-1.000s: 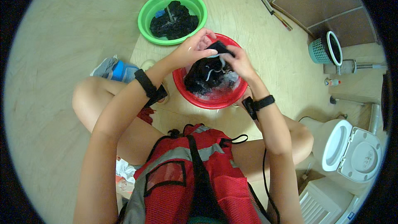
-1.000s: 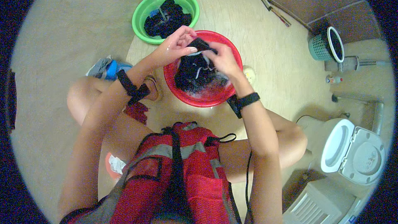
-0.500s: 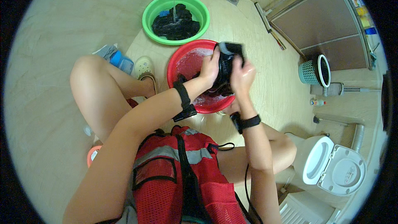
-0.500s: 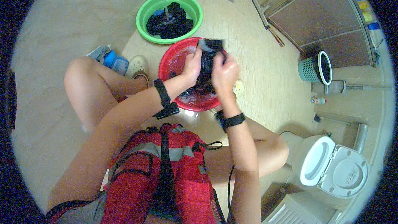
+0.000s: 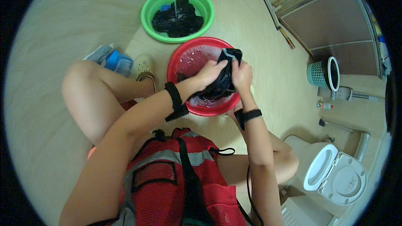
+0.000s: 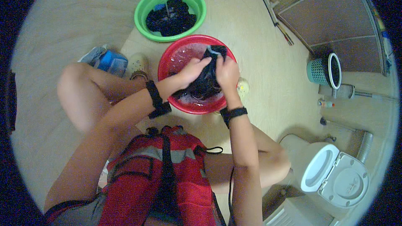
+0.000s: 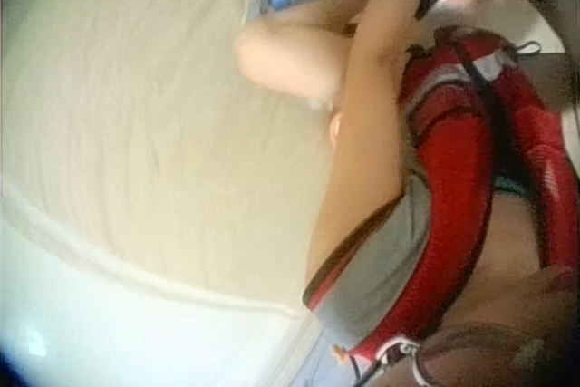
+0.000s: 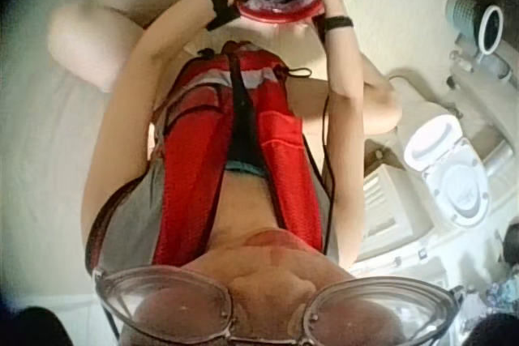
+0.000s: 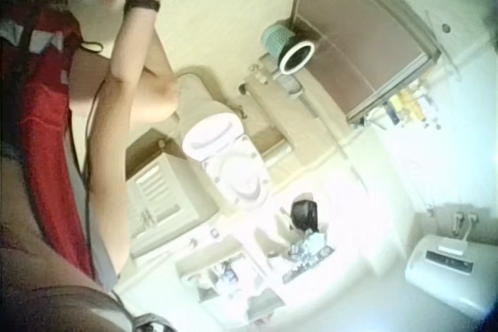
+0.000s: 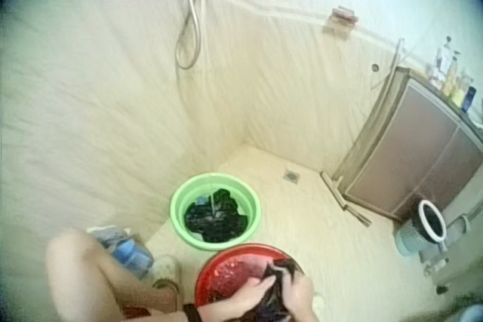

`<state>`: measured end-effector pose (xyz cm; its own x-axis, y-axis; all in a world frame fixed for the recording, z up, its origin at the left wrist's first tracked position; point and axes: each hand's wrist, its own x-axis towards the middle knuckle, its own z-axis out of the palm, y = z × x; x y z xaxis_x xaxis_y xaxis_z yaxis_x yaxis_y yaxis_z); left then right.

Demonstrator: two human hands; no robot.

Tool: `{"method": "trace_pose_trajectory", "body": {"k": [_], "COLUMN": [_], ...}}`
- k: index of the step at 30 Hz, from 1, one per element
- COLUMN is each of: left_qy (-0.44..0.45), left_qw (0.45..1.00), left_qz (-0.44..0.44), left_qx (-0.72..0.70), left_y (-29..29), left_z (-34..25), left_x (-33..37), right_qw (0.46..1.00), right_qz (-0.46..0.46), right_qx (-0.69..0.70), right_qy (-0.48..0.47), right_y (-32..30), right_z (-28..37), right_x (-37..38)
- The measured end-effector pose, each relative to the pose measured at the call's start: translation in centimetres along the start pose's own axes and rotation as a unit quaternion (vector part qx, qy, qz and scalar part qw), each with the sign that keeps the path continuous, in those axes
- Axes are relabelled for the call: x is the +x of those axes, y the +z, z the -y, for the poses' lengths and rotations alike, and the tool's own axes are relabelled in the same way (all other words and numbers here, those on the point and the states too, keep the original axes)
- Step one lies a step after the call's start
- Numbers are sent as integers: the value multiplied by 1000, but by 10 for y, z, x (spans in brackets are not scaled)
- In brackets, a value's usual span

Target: The person washes clothes by hand in a red bucket, wringing them out and rinsing them in a green basin.

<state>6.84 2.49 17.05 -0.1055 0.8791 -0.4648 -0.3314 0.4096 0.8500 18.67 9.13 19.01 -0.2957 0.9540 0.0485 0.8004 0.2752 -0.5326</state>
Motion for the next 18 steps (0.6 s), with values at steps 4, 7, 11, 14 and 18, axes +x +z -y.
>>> {"method": "trace_pose_trajectory", "body": {"k": [4, 7, 11, 14, 18], "left_qy": [80, 54, -137, -130, -113], "left_qw": [975, 864, 790, 800, 758], "left_qz": [-15, -4, 63, 54, 8], "left_qx": [206, 501, 594, 584, 642], "left_y": [-50, -65, -68, -63, -76], "left_z": [16, 48, 89, 111, 160], "left_x": [15, -3, -19, -18, -1], "right_qw": [990, 984, 977, 927, 901], "right_qz": [-21, 25, 108, 266, 325], "right_qx": [-57, -118, -159, -251, -277], "right_qy": [130, 133, -92, -84, -76], "right_y": [11, 30, 58, 78, 101], "right_z": [-47, -68, -62, -51, -52], "right_x": [4, -14, -48, -65, -68]}}
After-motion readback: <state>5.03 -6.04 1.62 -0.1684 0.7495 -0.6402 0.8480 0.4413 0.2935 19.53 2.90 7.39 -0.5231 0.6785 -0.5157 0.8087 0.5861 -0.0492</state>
